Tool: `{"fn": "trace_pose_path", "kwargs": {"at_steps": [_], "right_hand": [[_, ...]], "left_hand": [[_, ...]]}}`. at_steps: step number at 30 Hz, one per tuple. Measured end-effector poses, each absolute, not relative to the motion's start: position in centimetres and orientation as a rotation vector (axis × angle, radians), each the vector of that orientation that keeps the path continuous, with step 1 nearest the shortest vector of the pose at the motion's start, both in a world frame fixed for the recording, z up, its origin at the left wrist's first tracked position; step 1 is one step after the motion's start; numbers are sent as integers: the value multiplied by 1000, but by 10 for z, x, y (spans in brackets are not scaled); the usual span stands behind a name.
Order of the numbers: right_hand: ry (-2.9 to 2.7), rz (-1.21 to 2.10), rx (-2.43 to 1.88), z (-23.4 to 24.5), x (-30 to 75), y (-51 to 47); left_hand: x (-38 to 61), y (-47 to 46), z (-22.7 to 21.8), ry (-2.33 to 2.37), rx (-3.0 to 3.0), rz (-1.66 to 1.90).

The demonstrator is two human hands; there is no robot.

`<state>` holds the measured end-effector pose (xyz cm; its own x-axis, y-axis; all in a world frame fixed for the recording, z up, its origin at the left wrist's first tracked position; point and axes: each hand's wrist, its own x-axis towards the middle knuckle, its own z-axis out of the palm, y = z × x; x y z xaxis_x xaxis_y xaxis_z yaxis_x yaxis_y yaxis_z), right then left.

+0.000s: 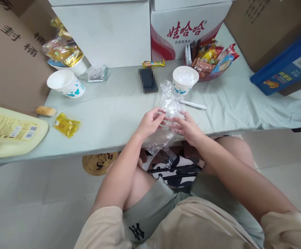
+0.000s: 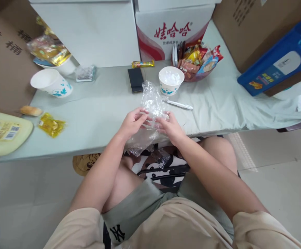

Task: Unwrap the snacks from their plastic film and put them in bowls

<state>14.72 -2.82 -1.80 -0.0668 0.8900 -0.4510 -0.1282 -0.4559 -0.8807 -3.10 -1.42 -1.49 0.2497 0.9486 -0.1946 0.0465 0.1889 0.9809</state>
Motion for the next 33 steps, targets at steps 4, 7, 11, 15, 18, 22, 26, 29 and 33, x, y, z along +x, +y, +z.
{"fn": "trace_pose_path", "kwargs": {"at_steps": [4, 7, 11, 15, 18, 22, 26, 29, 33], "right_hand": [[-895, 1680, -1435, -17, 148, -32], [-833, 1626, -1431, -19, 155, -35], [-785, 1627, -1366, -20, 156, -37], [-951, 1615, -1361, -21, 146, -37], [-1015, 1610, -1307, -24, 146, -38], [-1064, 1651, -1293, -27, 158, -41], [-1217, 1354, -1385, -21, 166, -46], [-1595, 770, -1370, -15, 164, -52], [-2348, 429, -1000, -18, 157, -59]], "left_hand": [[-36, -15, -10, 1109, 1187, 970], [-41, -13, -8, 1165, 1118, 1046], [-40, -12, -10, 1147, 1160, 1086], [-33, -17, -15, 1013, 1287, 1032], [-36, -18, -14, 1020, 1231, 1085], [-46, -14, -10, 1111, 1102, 1167], [-44, -13, -9, 1147, 1063, 1188], [-39, -13, -10, 1165, 1080, 1177], [-38, -9, -16, 1160, 1052, 1136]]}}
